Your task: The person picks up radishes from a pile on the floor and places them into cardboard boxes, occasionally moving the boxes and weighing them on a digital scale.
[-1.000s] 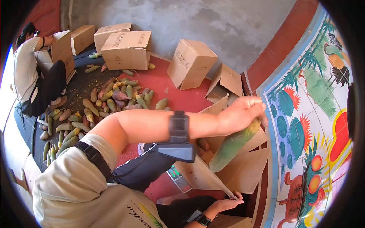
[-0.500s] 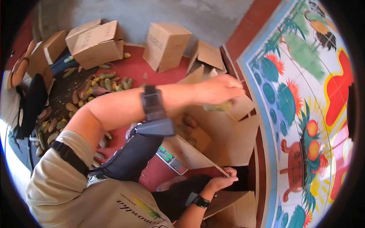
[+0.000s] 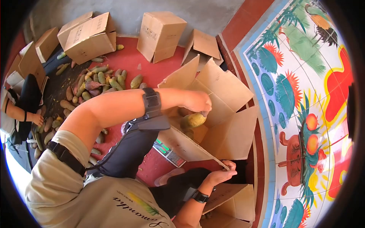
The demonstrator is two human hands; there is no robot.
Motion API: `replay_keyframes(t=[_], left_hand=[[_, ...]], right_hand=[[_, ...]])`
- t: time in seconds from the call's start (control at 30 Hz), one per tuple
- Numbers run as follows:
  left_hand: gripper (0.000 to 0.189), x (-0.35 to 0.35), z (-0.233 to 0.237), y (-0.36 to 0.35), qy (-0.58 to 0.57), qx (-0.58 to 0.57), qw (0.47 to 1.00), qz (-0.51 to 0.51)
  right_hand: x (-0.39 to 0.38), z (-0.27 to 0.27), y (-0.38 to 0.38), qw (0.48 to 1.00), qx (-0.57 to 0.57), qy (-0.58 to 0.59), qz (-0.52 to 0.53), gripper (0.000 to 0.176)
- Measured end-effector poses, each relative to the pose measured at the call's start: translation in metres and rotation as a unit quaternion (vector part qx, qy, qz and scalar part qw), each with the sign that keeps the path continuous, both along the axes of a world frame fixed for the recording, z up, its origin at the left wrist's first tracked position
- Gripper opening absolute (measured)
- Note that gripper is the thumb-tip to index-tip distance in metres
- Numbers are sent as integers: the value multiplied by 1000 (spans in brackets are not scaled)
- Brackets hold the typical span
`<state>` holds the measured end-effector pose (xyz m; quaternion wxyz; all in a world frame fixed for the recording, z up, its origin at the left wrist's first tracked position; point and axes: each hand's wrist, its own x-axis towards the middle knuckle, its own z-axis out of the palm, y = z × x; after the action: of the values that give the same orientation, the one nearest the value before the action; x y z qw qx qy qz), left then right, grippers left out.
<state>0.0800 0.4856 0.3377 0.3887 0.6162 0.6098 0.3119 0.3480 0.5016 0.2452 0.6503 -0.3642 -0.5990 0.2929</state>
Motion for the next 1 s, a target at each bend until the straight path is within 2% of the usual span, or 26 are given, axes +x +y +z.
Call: replay_keyframes(t=[0.03,0.07,0.1,0.13,0.2,0.27,0.3,0.37,0.4,0.47,0.53,0.6,0.67,0.7,0.73,0.8,0.83,0.87,0.9,0.93,0.97,1.0], left_hand=[[23,-1,-2,1,-3,-3,1000,6],[23,-2,-5,1,155,1,988,-6],[22,-3,-6,-5,307,0,951,-18],[22,-6,-7,-13,302,-9,953,-10],[22,-15,-2,-29,138,101,984,44],[22,-23,13,-56,32,184,978,89],[22,-27,18,-72,29,178,979,99],[19,-39,19,-106,-15,291,949,121],[19,-47,11,-122,-18,287,949,132],[17,-62,-4,-156,-2,251,942,221],[15,-79,-38,-185,43,237,921,307],[17,-90,-81,-216,41,131,919,369],[16,-101,-146,-244,75,90,920,374],[15,-99,-169,-256,54,-12,918,393],[14,-94,-193,-268,31,-113,905,408],[15,-91,-277,-299,69,-116,918,374],[17,-90,-347,-320,229,-93,938,242],[21,-86,-394,-333,379,-64,918,99],[21,-73,-398,-334,372,-65,920,101],[26,-58,-398,-334,227,-165,946,164],[33,-46,-396,-333,75,-259,938,220],[33,-38,-396,-329,71,-260,937,221]], right_hand=[[1,-2,1,1000,10,-7,-7,61],[1,-3,2,1000,8,-7,-7,62],[2,-2,1,1000,-11,-17,-11,63],[2,-2,0,1000,-12,-12,-7,63],[1,2,-2,999,-14,-32,-12,63],[3,-2,1,999,-14,-34,-19,62],[8,-6,5,999,-8,-41,-20,62],[12,-11,10,1000,-13,-16,-7,62],[12,-12,12,1000,-8,-19,-9,62],[13,-10,12,999,0,-44,-11,62],[12,-11,14,999,8,-50,-7,62],[8,-8,12,999,9,-34,-7,63],[8,-6,13,999,2,-43,-27,65],[10,-7,14,998,-3,-46,-50,67],[11,-8,17,999,-2,-27,-30,62],[8,-5,13,998,8,-49,-33,61],[7,-4,12,997,19,-64,-41,61],[7,-6,13,997,15,-54,-46,61],[8,-6,14,997,16,-61,-44,61],[9,-7,16,997,10,-49,-52,61],[13,-9,18,997,3,-36,-61,61],[39,-20,30,997,-1,-75,-32,67]])
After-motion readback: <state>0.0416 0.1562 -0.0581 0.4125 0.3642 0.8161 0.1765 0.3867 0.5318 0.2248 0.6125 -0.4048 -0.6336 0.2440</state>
